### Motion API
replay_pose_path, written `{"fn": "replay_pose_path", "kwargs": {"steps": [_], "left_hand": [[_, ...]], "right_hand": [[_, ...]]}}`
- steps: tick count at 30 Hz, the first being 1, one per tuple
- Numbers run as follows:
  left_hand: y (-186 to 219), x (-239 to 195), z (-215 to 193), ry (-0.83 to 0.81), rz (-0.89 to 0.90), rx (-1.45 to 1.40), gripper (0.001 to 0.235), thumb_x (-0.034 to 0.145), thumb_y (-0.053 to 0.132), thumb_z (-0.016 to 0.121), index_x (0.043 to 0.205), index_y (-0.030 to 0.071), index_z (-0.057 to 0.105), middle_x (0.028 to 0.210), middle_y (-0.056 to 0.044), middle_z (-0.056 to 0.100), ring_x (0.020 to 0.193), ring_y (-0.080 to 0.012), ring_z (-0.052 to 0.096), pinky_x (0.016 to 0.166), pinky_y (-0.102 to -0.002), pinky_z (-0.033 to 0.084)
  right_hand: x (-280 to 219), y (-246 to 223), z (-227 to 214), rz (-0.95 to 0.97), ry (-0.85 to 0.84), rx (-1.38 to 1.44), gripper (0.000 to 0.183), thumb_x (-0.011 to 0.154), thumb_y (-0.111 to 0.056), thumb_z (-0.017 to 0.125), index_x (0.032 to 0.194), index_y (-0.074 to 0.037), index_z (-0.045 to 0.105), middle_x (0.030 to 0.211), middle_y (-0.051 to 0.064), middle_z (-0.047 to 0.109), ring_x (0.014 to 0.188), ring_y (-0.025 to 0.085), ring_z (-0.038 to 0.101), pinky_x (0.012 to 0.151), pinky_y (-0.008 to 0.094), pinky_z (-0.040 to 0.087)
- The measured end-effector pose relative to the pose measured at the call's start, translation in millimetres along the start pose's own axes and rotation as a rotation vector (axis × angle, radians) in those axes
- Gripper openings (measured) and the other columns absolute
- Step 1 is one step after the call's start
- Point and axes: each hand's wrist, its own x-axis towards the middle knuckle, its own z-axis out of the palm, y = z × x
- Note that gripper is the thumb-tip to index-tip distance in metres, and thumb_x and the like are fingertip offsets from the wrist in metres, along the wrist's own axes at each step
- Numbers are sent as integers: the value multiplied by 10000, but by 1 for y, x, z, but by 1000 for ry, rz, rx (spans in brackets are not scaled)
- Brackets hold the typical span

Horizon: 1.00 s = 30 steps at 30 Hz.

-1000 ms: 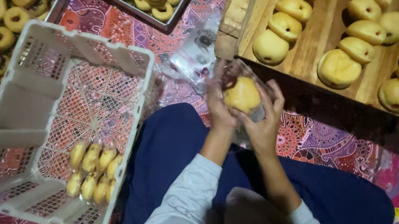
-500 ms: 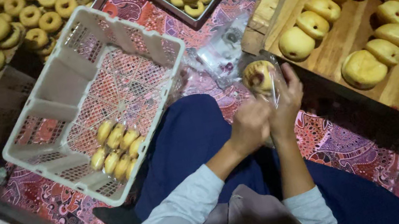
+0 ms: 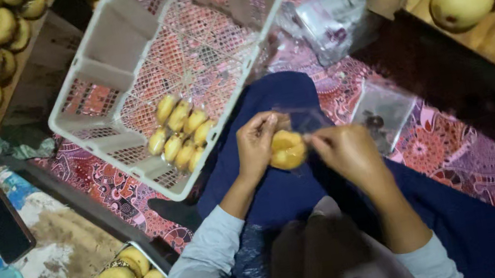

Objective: The person sits on a mat and repeatedly picks up donuts from a wooden tray, places them into clear plastic bags, and sets the packaged donuts into a white plastic basket. The person handles the donuts one by one, using both hands to open the bags and arrange the contents.

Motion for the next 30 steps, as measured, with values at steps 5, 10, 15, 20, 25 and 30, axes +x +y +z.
{"fn": "replay_pose_path", "kwargs": {"steps": [5,10,15,20,25,30], "left_hand": [[-12,4,-10,20,-16,-188,165,988,91,632,1093,-4,716,1012,-53,777,932,-108,752,862,-273,602],[14,-8,-3,-11,181,368,155,962,49,682,1065,-39,758,969,-116,782,864,-160,748,748,-299,594],[52,-26,10,84,254,226,142,994,25,642,1074,-10,754,1025,-127,793,943,-205,788,832,-286,622],[62,-32,28,-31,573,466,150,1011,51,639,1108,19,749,1126,-140,773,1117,-266,762,995,-319,602],[32,-11,11,160,175,260,285,1023,200,525,1172,25,693,1188,-88,706,1099,-229,602,983,-355,448],[-19,0,-10,-103,-173,70,352,1123,221,537,1141,-38,775,1114,-119,762,987,-150,670,911,-283,513]], "right_hand": [[10,-4,26,-315,321,67,233,856,-110,762,1086,-70,760,1063,141,747,920,295,727,808,381,579],[34,16,40,-516,339,-5,424,847,-20,742,1269,-45,706,1137,144,721,1029,315,720,892,403,584],[28,47,12,145,182,194,465,864,-76,738,1314,-30,633,1169,155,663,1052,288,640,915,386,518],[-29,67,81,78,20,1178,586,940,-179,708,1452,-7,479,1414,122,563,1309,200,543,1099,331,438],[-19,78,126,318,-21,1373,527,969,-177,665,1440,9,518,1328,120,619,1222,209,595,1046,355,479],[-1,64,93,156,193,998,394,1105,-214,387,1257,-12,688,1208,121,706,1141,233,648,1035,357,465]]}}
